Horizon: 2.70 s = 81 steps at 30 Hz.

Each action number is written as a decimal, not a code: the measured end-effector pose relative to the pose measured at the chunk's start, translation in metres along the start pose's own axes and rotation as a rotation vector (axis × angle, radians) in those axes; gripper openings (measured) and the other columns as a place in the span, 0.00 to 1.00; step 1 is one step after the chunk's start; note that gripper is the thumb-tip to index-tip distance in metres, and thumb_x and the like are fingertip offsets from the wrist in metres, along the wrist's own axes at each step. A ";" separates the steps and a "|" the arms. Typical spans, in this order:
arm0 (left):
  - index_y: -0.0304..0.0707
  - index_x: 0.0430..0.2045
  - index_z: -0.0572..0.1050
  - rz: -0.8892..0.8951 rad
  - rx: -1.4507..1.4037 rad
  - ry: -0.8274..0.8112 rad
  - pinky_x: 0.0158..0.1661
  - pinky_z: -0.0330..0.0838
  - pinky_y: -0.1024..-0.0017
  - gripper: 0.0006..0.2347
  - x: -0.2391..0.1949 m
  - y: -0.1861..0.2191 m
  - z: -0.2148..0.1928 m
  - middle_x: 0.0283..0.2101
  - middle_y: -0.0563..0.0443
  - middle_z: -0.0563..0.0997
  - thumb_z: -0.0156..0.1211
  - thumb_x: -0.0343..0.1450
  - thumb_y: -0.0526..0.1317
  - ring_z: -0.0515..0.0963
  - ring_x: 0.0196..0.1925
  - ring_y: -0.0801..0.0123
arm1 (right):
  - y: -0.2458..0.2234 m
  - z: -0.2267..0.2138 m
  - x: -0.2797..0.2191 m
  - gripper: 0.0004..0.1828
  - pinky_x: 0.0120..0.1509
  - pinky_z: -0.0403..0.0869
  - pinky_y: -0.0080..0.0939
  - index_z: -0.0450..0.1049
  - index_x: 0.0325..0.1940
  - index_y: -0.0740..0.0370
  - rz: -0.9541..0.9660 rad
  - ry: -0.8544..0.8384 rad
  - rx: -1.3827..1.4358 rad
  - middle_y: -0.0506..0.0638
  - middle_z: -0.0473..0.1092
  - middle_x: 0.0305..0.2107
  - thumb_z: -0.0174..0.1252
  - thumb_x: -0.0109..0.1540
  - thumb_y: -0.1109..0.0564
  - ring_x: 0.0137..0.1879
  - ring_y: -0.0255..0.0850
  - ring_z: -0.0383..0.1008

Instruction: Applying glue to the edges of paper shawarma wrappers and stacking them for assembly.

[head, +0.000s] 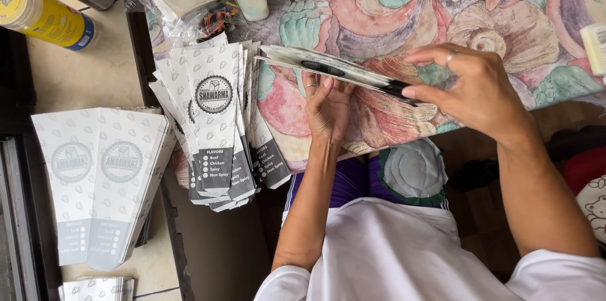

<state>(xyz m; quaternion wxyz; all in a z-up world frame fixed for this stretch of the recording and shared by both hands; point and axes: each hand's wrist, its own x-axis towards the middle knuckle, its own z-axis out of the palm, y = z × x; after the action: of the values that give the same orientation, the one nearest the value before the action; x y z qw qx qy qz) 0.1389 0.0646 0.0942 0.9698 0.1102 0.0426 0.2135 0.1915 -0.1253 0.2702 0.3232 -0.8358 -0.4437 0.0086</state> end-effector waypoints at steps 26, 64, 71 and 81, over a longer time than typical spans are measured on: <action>0.47 0.54 0.69 0.013 -0.013 0.002 0.55 0.69 0.57 0.23 -0.001 0.007 0.003 0.47 0.55 0.80 0.64 0.66 0.26 0.77 0.46 0.70 | 0.027 0.030 -0.041 0.12 0.55 0.75 0.45 0.75 0.48 0.77 0.023 0.437 0.237 0.65 0.75 0.41 0.71 0.64 0.71 0.47 0.51 0.77; 0.39 0.59 0.69 0.291 1.535 -0.180 0.42 0.72 0.78 0.30 -0.031 0.082 0.032 0.45 0.51 0.76 0.68 0.60 0.41 0.77 0.42 0.73 | 0.090 0.061 -0.101 0.30 0.80 0.68 0.45 0.62 0.65 0.68 0.169 0.713 0.747 0.65 0.67 0.61 0.58 0.60 0.59 0.69 0.53 0.69; 0.34 0.57 0.73 0.315 1.242 -0.154 0.46 0.76 0.62 0.35 -0.026 0.067 -0.001 0.40 0.39 0.82 0.83 0.53 0.30 0.81 0.43 0.63 | 0.080 0.098 -0.090 0.47 0.59 0.54 0.32 0.45 0.79 0.46 0.191 0.765 0.847 0.59 0.50 0.78 0.55 0.64 0.28 0.78 0.46 0.58; 0.31 0.54 0.73 0.331 1.219 -0.144 0.45 0.77 0.62 0.32 -0.025 0.067 -0.005 0.37 0.36 0.83 0.83 0.54 0.29 0.83 0.40 0.60 | 0.117 0.079 -0.099 0.08 0.66 0.74 0.47 0.67 0.56 0.75 0.278 0.714 0.590 0.67 0.71 0.53 0.47 0.73 0.71 0.60 0.54 0.75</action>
<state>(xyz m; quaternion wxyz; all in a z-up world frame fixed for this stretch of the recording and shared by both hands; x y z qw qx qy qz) 0.0886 0.1145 0.1062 0.6874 0.6617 0.0735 0.2902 0.1937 -0.2039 0.1163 0.6743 -0.7106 -0.1677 -0.1102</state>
